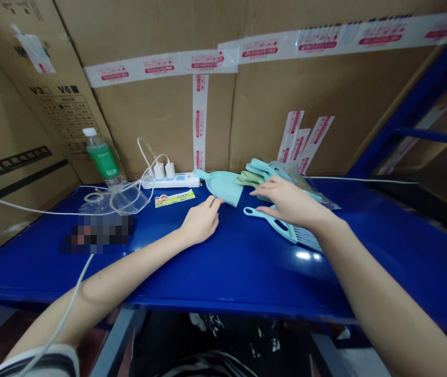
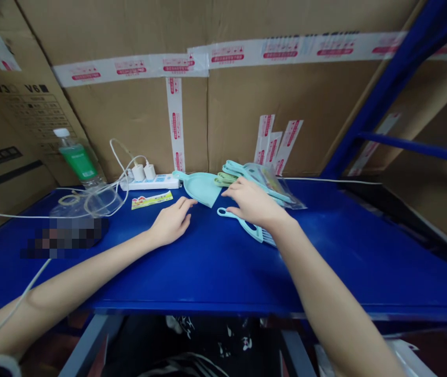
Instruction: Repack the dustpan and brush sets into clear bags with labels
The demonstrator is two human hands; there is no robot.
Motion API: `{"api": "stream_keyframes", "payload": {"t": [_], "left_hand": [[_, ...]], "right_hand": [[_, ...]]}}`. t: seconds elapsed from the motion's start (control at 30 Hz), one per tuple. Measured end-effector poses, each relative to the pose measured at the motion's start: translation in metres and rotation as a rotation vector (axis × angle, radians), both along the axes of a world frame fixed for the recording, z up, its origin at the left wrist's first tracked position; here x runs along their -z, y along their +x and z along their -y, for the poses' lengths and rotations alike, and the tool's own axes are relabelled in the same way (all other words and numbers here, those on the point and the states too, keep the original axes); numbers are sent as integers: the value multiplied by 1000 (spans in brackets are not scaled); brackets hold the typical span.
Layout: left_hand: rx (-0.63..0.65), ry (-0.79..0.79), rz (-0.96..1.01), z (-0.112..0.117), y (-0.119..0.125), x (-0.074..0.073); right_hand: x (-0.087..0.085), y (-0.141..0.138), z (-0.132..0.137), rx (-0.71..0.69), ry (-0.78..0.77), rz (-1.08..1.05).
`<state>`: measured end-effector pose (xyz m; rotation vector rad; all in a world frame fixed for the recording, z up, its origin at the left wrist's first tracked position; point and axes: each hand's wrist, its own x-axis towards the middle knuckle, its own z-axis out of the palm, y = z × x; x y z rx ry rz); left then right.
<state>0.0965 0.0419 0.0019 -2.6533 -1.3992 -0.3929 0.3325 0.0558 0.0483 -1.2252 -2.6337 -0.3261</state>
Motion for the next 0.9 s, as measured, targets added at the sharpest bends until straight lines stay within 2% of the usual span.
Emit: {"api": "stream_keyframes", "payload": {"t": [0.1, 0.27, 0.43, 0.57, 0.77, 0.9], "left_hand": [[5, 36, -79, -11, 2, -1], [27, 79, -188, -29, 0, -1], [84, 110, -265, -32, -2, -6], [134, 123, -313, -19, -3, -7], [229, 122, -355, 15, -9, -2], [363, 140, -302, 40, -19, 3]], "right_hand": [[2, -5, 2, 9, -63, 60], [8, -11, 2, 128, -147, 167], [14, -14, -1, 147, -180, 181], [14, -16, 0, 148, -212, 174], [7, -18, 4, 140, -246, 129], [11, -20, 4, 81, -236, 62]]}}
